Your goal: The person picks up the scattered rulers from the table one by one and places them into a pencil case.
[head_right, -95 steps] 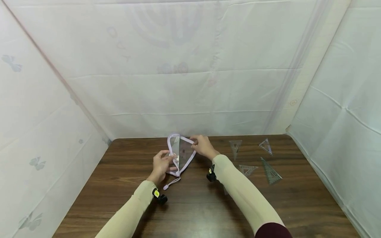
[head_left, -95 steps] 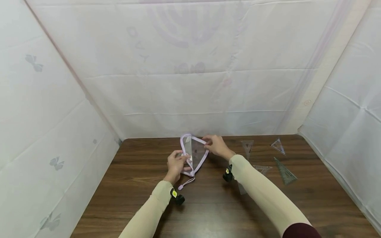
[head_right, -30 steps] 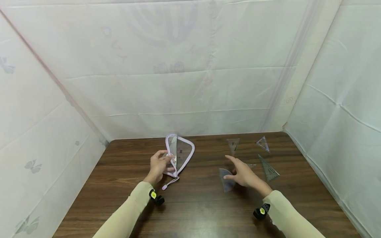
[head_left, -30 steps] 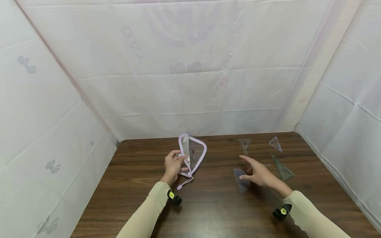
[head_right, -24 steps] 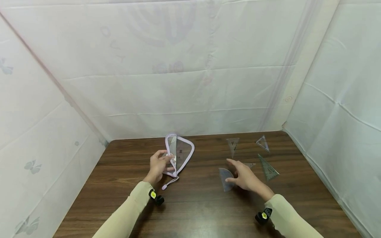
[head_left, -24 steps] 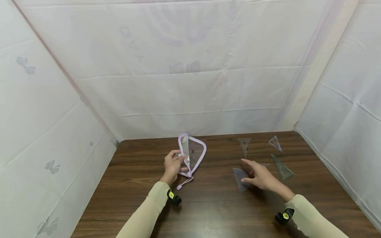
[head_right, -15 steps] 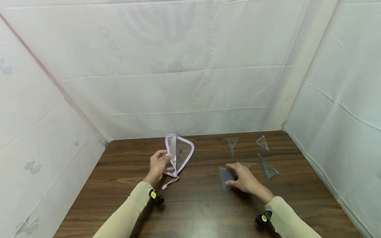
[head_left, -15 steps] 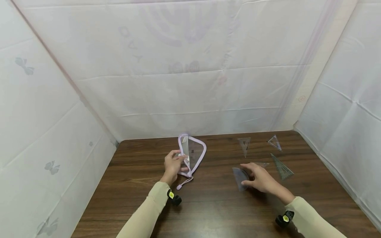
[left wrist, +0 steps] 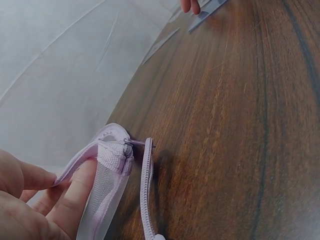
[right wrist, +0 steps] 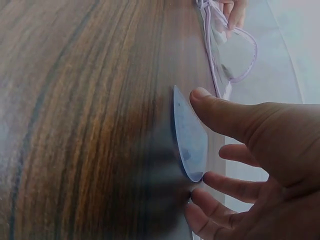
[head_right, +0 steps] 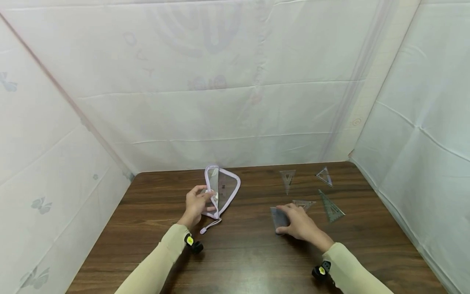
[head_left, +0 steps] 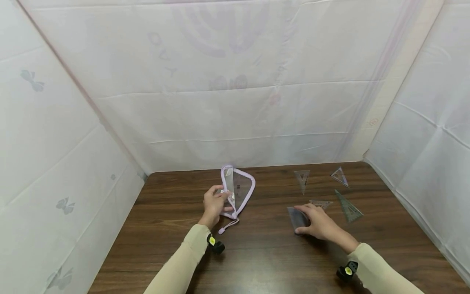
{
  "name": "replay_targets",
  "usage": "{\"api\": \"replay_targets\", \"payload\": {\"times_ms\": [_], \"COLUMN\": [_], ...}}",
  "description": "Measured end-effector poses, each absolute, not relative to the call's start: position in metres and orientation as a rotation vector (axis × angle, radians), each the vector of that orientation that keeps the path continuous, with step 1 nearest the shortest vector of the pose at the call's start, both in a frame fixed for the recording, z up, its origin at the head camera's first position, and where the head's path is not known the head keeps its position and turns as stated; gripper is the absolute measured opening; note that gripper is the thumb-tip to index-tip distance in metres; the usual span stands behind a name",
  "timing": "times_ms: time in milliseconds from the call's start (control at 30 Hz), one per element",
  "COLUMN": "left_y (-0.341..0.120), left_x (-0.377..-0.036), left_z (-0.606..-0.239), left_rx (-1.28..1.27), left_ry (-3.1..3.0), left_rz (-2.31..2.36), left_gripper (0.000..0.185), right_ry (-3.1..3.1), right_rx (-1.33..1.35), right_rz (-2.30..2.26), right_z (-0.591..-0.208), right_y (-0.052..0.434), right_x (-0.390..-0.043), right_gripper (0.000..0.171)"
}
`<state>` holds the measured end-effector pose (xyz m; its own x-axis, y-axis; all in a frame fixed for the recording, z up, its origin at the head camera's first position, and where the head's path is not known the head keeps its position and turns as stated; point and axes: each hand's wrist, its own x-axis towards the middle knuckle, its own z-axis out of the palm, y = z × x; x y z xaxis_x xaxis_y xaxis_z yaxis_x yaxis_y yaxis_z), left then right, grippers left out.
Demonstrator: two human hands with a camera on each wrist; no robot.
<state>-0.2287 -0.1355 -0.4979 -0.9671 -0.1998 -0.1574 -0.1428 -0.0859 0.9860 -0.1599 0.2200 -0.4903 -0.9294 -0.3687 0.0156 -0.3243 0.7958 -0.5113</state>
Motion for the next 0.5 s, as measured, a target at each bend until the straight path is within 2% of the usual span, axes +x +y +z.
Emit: {"api": "replay_targets", "payload": {"times_ms": [500], "left_y": [-0.1349], "left_x": [-0.2287], "left_z": [-0.4982], "left_rx": [0.396], "left_ry": [-2.079], "left_rz": [-2.272], "left_gripper": [0.027], "right_ry": [2.923], "right_rx": [-0.487], "right_rz": [-0.743], "right_z": [-0.4930], "right_y": [0.2140], "right_x": [-0.1579], "right_gripper": [0.081]}}
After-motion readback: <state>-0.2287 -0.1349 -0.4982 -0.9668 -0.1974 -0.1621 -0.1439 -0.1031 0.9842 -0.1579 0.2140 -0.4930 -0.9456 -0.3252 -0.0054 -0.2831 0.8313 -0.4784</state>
